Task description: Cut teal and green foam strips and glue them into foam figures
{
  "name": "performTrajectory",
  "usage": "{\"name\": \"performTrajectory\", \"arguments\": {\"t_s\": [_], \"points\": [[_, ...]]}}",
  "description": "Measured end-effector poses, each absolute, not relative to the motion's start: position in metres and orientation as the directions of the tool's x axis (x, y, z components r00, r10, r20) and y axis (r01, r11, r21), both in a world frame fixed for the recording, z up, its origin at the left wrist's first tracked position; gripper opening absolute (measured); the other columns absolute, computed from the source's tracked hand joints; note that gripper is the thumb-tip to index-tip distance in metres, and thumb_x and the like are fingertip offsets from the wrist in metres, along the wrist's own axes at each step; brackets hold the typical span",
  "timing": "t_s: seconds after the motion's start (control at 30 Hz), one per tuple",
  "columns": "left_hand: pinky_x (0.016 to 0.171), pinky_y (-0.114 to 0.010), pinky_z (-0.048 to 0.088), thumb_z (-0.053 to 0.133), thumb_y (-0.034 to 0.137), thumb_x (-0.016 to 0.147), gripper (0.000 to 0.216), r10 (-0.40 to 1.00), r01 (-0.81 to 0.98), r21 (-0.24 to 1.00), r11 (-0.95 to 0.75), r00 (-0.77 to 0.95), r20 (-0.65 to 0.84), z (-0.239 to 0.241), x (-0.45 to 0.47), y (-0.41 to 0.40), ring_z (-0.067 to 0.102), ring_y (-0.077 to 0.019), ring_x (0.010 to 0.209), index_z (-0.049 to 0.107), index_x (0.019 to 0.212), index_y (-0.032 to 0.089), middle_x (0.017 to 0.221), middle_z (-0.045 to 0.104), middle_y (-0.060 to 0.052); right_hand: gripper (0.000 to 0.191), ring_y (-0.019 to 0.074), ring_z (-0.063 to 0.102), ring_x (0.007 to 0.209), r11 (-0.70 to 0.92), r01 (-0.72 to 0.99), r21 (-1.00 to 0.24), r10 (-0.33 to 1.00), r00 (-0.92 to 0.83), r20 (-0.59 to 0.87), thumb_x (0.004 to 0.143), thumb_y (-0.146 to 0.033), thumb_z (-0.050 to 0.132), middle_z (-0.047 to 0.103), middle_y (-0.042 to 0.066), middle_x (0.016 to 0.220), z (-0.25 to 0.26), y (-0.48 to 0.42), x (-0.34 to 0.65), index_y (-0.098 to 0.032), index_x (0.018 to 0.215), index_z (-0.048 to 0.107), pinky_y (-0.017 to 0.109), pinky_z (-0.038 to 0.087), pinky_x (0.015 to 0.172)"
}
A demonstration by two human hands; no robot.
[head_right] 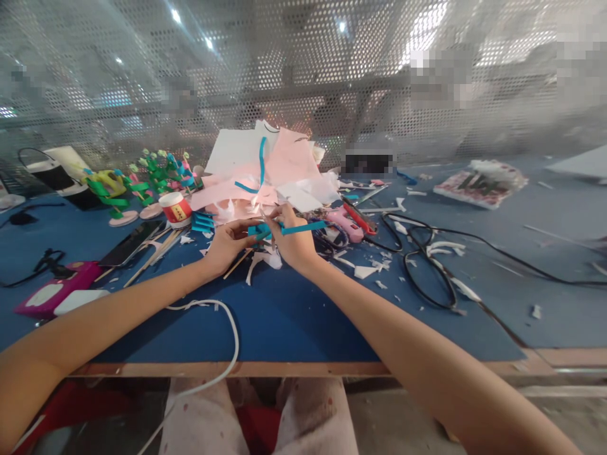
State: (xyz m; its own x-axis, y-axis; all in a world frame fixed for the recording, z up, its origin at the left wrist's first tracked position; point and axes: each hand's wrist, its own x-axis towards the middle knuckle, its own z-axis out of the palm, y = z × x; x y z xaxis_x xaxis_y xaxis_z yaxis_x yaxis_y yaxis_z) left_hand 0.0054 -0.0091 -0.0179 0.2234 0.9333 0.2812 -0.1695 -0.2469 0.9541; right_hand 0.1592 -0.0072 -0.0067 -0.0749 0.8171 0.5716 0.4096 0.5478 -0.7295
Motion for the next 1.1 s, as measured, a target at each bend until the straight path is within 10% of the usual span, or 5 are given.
{"name": "performTrajectory", "arguments": {"t_s": [0.53,1.1], "points": [[0.062,-0.026,0.053,0.08,0.027,0.05,0.045,0.941,-0.159,0.964,-0.214,0.232,0.247,-0.0168,0.0056,-0.0098,0.064,-0.0138,0.065,0.065,0.091,0.013,0.079,0.07,-0.003,0.044,0.0058,0.037,0.037,0.381,0.075,-0.921,0.922,-0.107,0.373,0.059,-0.055,0.069,0.041,-0.009,0.043,-0.0037,-0.0025,0.1602,-0.021,0.062,0.041,0.021,0.028,0.038],[0.054,-0.02,0.047,0.075,0.025,0.061,0.036,0.96,0.007,0.985,-0.17,0.226,0.164,-0.0157,0.0086,-0.012,0.06,-0.008,0.056,0.064,0.093,0.013,0.085,0.069,-0.005,0.047,0.0067,0.036,0.034,0.514,0.278,-0.811,0.858,-0.181,0.481,0.073,-0.061,0.054,0.038,-0.006,0.036,0.0005,-0.0049,0.1633,-0.02,0.053,0.041,0.023,0.029,0.039]]}}
